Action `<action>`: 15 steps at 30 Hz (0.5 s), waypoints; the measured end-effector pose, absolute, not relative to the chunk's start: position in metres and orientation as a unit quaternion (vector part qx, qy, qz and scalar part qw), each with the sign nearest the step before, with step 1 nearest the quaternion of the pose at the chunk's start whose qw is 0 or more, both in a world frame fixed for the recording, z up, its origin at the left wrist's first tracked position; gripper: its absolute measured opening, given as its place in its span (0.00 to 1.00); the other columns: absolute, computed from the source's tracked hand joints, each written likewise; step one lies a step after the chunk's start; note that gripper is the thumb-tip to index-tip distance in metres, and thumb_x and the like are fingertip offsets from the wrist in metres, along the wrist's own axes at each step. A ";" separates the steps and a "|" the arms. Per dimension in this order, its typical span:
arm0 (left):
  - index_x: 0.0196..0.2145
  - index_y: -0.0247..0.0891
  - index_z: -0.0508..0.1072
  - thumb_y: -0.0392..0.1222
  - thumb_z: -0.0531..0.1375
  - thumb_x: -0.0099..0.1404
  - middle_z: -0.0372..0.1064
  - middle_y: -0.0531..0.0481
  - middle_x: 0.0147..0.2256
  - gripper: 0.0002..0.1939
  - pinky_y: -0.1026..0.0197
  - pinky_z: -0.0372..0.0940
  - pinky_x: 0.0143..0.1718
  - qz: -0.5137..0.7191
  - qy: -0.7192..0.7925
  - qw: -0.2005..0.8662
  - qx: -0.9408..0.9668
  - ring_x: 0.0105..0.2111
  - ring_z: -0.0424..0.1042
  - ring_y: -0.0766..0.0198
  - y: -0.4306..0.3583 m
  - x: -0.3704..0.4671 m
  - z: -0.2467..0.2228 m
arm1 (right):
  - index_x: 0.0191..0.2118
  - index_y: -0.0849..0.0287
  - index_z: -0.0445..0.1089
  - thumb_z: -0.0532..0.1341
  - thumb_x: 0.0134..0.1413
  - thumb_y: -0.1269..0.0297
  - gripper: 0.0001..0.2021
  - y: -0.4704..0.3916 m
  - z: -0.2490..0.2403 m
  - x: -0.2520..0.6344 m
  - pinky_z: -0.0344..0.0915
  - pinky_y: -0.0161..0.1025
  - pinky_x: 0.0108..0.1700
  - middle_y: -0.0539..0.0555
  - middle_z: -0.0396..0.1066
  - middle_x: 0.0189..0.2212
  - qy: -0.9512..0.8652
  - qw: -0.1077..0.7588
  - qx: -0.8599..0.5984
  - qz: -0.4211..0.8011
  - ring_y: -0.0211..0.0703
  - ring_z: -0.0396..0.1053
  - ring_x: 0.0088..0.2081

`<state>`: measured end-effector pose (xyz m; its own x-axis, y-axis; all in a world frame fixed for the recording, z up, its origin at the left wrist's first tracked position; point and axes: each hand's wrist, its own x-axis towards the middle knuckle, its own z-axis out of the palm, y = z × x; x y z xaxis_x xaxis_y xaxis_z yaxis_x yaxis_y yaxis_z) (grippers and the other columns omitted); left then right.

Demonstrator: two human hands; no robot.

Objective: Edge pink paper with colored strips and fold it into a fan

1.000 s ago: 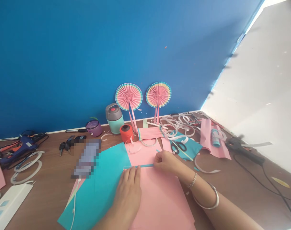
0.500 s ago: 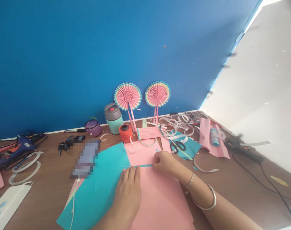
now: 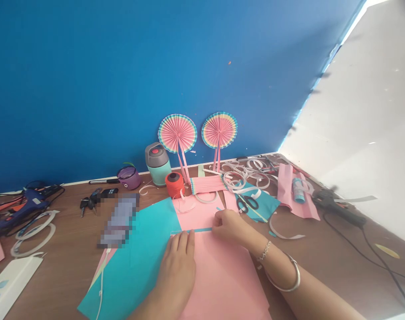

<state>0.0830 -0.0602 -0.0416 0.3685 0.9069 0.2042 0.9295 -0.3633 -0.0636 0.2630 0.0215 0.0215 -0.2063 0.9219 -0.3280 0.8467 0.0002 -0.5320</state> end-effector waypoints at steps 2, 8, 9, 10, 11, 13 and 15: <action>0.55 0.28 0.64 0.22 0.45 0.56 0.67 0.37 0.47 0.29 0.47 0.62 0.48 -0.072 -0.561 0.084 -0.821 0.48 0.64 0.51 -0.060 0.083 -0.042 | 0.21 0.61 0.66 0.56 0.37 0.76 0.05 0.021 0.020 0.263 0.52 0.31 0.26 0.51 0.71 0.24 -0.708 0.057 -0.629 0.318 0.36 0.63 0.26; 0.55 0.28 0.65 0.22 0.45 0.56 0.68 0.38 0.47 0.30 0.47 0.62 0.49 -0.080 -0.562 0.081 -0.819 0.49 0.64 0.51 -0.061 0.084 -0.042 | 0.21 0.60 0.65 0.56 0.38 0.76 0.06 0.017 0.029 0.262 0.49 0.32 0.26 0.51 0.68 0.21 -0.719 0.032 -0.639 0.272 0.38 0.62 0.26; 0.55 0.28 0.65 0.22 0.45 0.56 0.68 0.37 0.47 0.30 0.47 0.63 0.49 -0.076 -0.562 0.082 -0.820 0.49 0.64 0.51 -0.061 0.084 -0.042 | 0.20 0.60 0.64 0.55 0.39 0.76 0.06 0.016 0.030 0.263 0.49 0.33 0.26 0.51 0.68 0.21 -0.724 0.031 -0.638 0.261 0.38 0.62 0.26; 0.55 0.27 0.65 0.21 0.45 0.56 0.68 0.37 0.47 0.29 0.47 0.63 0.49 -0.073 -0.562 0.082 -0.820 0.49 0.64 0.51 -0.060 0.084 -0.043 | 0.20 0.60 0.63 0.55 0.39 0.76 0.06 0.017 0.029 0.263 0.48 0.33 0.26 0.51 0.67 0.21 -0.730 0.031 -0.636 0.250 0.38 0.62 0.26; 0.55 0.27 0.65 0.21 0.45 0.55 0.68 0.36 0.48 0.29 0.47 0.63 0.49 -0.072 -0.562 0.081 -0.820 0.49 0.65 0.51 -0.060 0.084 -0.043 | 0.19 0.60 0.62 0.56 0.40 0.76 0.06 0.018 0.028 0.264 0.48 0.33 0.26 0.52 0.67 0.21 -0.734 0.032 -0.635 0.239 0.38 0.62 0.26; 0.55 0.27 0.64 0.21 0.46 0.56 0.67 0.36 0.48 0.30 0.46 0.63 0.49 -0.075 -0.561 0.080 -0.821 0.49 0.65 0.51 -0.060 0.083 -0.045 | 0.20 0.59 0.62 0.57 0.40 0.73 0.05 0.020 0.025 0.268 0.47 0.33 0.25 0.52 0.67 0.22 -0.735 0.030 -0.641 0.218 0.39 0.63 0.26; 0.56 0.29 0.63 0.21 0.46 0.56 0.67 0.37 0.49 0.30 0.46 0.63 0.50 -0.082 -0.559 0.083 -0.821 0.50 0.64 0.51 -0.061 0.082 -0.047 | 0.22 0.59 0.63 0.60 0.41 0.69 0.04 0.024 0.022 0.273 0.47 0.34 0.25 0.53 0.67 0.23 -0.723 0.020 -0.659 0.207 0.40 0.64 0.27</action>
